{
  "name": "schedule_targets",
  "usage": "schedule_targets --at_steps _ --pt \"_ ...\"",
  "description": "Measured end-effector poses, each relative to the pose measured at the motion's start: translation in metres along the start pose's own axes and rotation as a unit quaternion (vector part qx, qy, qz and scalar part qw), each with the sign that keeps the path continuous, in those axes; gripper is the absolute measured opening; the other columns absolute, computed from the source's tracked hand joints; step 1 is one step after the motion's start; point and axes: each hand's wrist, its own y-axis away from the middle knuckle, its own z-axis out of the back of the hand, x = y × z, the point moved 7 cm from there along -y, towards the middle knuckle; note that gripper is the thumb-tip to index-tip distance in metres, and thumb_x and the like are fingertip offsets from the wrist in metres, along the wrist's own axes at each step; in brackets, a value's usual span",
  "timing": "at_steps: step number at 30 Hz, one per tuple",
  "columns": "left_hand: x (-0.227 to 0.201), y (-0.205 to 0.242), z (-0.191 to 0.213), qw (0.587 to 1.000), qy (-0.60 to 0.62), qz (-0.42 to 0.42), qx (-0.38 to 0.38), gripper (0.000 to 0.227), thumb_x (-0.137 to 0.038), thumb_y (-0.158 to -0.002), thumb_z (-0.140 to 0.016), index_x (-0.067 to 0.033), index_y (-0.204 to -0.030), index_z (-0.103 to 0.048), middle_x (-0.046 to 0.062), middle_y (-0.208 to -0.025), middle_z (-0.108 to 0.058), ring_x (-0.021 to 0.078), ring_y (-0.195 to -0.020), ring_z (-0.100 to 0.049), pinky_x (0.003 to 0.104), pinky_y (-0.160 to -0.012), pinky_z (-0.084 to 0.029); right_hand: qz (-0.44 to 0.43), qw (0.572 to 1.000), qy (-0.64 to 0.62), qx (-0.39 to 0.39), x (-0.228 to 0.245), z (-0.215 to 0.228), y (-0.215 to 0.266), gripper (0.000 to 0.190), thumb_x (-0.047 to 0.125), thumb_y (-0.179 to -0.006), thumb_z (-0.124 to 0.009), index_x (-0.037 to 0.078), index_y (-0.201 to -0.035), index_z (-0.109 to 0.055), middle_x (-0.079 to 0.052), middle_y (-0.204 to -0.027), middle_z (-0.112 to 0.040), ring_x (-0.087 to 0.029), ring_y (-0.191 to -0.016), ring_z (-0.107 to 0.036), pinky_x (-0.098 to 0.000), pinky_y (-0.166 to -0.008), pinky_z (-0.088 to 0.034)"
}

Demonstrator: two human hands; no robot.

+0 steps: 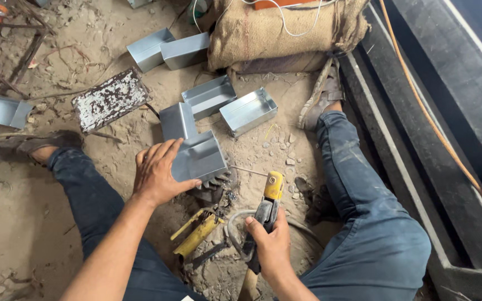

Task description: The person sits on the ground and uses a welding torch to join the seams of small rectangular metal boxes. They hold the boxes in place with one hand while welding with the other, occasionally using a hammer to tap the metal.

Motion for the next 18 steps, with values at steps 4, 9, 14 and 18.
schedule_targets --at_steps 4,9,14,18 --pt "0.0000 0.0007 -0.0012 1.000 0.005 0.002 -0.003 0.114 -0.060 -0.052 -0.090 -0.0094 -0.145 -0.049 0.010 -0.142 -0.055 0.0277 -0.132 -0.047 0.046 -0.112 -0.027 0.010 1.000 -0.016 0.013 0.0001 -0.0031 -0.0038 0.033 0.010 -0.081 -0.075 0.009 -0.107 -0.054 0.001 -0.077 -0.056 -0.009 -0.067 -0.054 -0.0269 -0.060 -0.047" --pt "0.0012 -0.0006 -0.0012 1.000 -0.001 -0.010 -0.015 0.115 -0.062 -0.052 -0.090 -0.0095 -0.145 -0.049 0.012 -0.142 -0.055 0.0286 -0.133 -0.046 0.047 -0.112 -0.026 0.008 1.000 -0.003 0.017 0.0010 -0.0062 -0.0056 0.032 0.010 -0.083 -0.075 0.008 -0.107 -0.054 0.001 -0.077 -0.055 -0.009 -0.067 -0.052 -0.0274 -0.059 -0.045" --pt "0.0030 0.0013 -0.0047 1.000 0.001 -0.002 -0.012 0.115 -0.062 -0.052 -0.089 -0.0094 -0.146 -0.049 0.011 -0.143 -0.055 0.0280 -0.134 -0.046 0.046 -0.112 -0.027 -0.017 0.999 -0.022 0.021 -0.0038 -0.0067 -0.0028 0.032 0.011 -0.082 -0.074 0.008 -0.106 -0.054 0.000 -0.077 -0.058 -0.010 -0.067 -0.055 -0.0282 -0.060 -0.048" --pt "0.0052 0.0005 -0.0069 1.000 0.000 0.004 -0.003 0.116 -0.064 -0.052 -0.089 -0.0104 -0.147 -0.048 0.010 -0.144 -0.054 0.0269 -0.134 -0.045 0.046 -0.113 -0.026 -0.015 0.999 -0.023 0.020 -0.0053 -0.0064 -0.0029 0.032 0.011 -0.082 -0.074 0.007 -0.107 -0.054 -0.001 -0.080 -0.058 -0.010 -0.070 -0.055 -0.0282 -0.062 -0.048"
